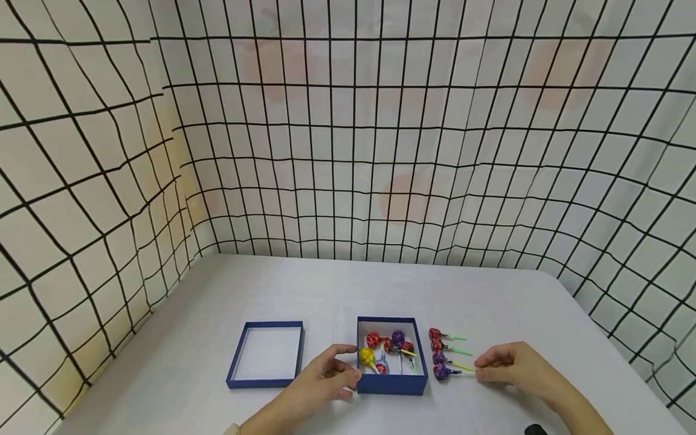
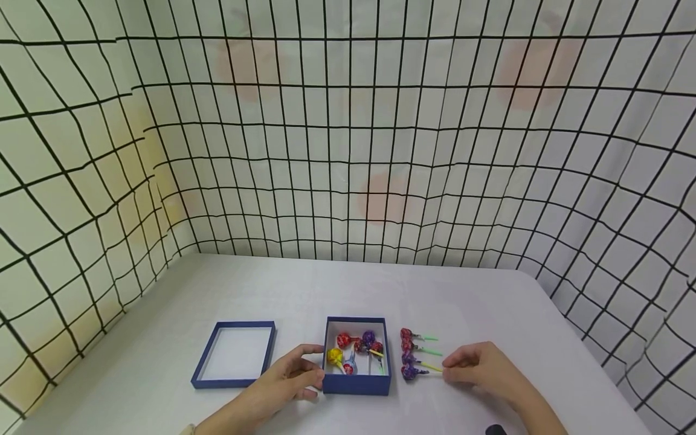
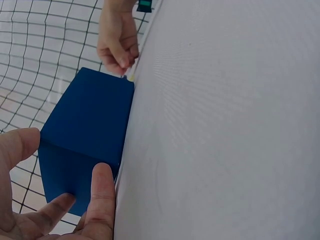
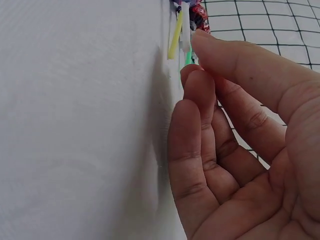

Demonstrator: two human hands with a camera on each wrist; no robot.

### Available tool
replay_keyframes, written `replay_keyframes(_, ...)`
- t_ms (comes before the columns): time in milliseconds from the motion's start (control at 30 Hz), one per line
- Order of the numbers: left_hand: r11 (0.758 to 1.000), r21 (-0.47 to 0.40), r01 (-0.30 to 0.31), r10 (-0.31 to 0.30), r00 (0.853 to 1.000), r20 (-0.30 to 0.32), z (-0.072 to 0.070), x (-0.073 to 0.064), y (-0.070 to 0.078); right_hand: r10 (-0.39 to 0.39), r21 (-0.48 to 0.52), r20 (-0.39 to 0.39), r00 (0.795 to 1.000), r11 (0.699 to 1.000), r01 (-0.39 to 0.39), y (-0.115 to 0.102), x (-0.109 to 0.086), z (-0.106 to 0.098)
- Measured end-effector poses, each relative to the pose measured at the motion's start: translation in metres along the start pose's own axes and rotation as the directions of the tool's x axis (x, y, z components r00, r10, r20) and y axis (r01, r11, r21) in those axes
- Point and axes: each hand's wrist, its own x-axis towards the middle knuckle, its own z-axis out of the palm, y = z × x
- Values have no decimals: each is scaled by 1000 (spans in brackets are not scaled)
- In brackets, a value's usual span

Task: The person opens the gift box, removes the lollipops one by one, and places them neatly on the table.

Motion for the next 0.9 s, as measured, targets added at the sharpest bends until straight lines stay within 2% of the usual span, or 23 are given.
replay_keyframes(233, 1000, 0, -1, 1, 1000, -9, 1, -2, 1, -32, -6, -24, 999, 999, 32, -17, 0, -9)
replay_keyframes(433, 1000, -5, -18, 18, 1000, -9, 1, -2, 1, -106, -37, -4, 994, 994, 106, -42, 1, -19)
replay_keyframes(567, 1000, -8, -17, 17, 1000, -5, 1, 0, 1, -120, -82, -2, 993, 989, 119, -62, 4, -22)
replay_keyframes(767, 1000, 3, -2, 2, 1000, 1, -1, 2, 2, -175, -170, 12, 984, 970, 175, -89, 7, -20)
replay_keyframes(900, 1000, 0, -7, 7, 1000, 1, -1, 1, 1, -205, -187, 50, 978, 959, 211, -108, 10, -13)
